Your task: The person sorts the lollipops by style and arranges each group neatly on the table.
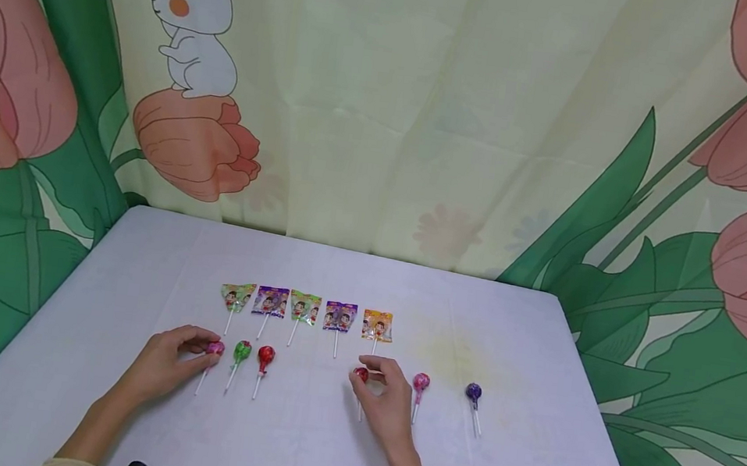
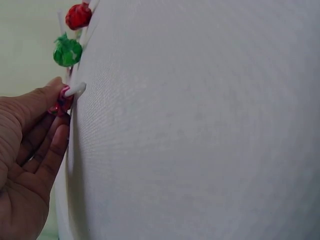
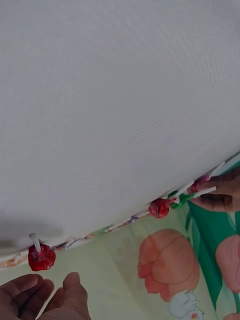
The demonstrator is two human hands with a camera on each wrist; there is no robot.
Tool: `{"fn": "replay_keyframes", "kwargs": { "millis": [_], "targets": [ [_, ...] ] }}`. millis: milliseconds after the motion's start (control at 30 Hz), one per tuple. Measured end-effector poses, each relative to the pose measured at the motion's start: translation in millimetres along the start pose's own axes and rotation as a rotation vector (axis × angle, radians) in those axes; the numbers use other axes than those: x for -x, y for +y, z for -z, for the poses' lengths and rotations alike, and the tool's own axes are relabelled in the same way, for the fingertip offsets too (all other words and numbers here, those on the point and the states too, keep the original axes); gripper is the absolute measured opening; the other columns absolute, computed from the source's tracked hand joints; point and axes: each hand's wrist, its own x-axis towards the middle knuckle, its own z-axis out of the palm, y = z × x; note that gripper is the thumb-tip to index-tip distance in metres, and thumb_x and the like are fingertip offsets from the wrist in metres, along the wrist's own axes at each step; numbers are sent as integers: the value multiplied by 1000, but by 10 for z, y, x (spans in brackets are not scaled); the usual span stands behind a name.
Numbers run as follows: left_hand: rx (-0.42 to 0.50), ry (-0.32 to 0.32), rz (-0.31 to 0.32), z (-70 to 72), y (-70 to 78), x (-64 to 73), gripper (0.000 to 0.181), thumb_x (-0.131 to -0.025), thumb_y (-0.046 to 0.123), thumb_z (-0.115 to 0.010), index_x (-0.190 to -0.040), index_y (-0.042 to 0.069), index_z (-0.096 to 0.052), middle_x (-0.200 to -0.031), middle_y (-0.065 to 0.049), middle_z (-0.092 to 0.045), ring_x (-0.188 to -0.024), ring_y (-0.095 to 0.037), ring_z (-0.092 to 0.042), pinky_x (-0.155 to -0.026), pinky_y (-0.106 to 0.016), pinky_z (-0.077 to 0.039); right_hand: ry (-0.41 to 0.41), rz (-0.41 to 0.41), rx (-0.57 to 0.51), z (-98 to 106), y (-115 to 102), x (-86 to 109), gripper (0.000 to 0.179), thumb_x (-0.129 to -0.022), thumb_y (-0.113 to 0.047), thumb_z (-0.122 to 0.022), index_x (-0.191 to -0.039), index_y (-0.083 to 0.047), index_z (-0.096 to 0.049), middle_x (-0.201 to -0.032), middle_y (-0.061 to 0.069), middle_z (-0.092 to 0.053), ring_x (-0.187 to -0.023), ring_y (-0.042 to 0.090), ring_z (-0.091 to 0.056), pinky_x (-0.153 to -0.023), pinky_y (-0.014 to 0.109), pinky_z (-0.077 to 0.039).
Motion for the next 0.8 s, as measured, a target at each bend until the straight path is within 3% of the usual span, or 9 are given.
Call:
{"fn": "replay_keyframes", "kwargs": {
  "millis": [533,800],
  "targets": [
    [18,0,-10,-6,-23,-6,32,-88,12,-80,-118,6,-72,-111,-6,-73,-98,-21,-69,-82,-15,-54,-68,-109,62,-19,88,8,28,-85,-8,-83,-111,-11,-73,-107,2,-71,-94,19,-68,-86,28,-59],
    [20,1,-6,-10,-28,-5,32,-88,12,-81,-118,6,-72,-111,-6,-73,-98,-22,-69,-82,-13,-54,-82,-113,58,-29,107,20,27,-86,-7,-82,-111,-10,-73,-107,3,-70,-94,19,-67,-86,28,-59]
  ]
}}
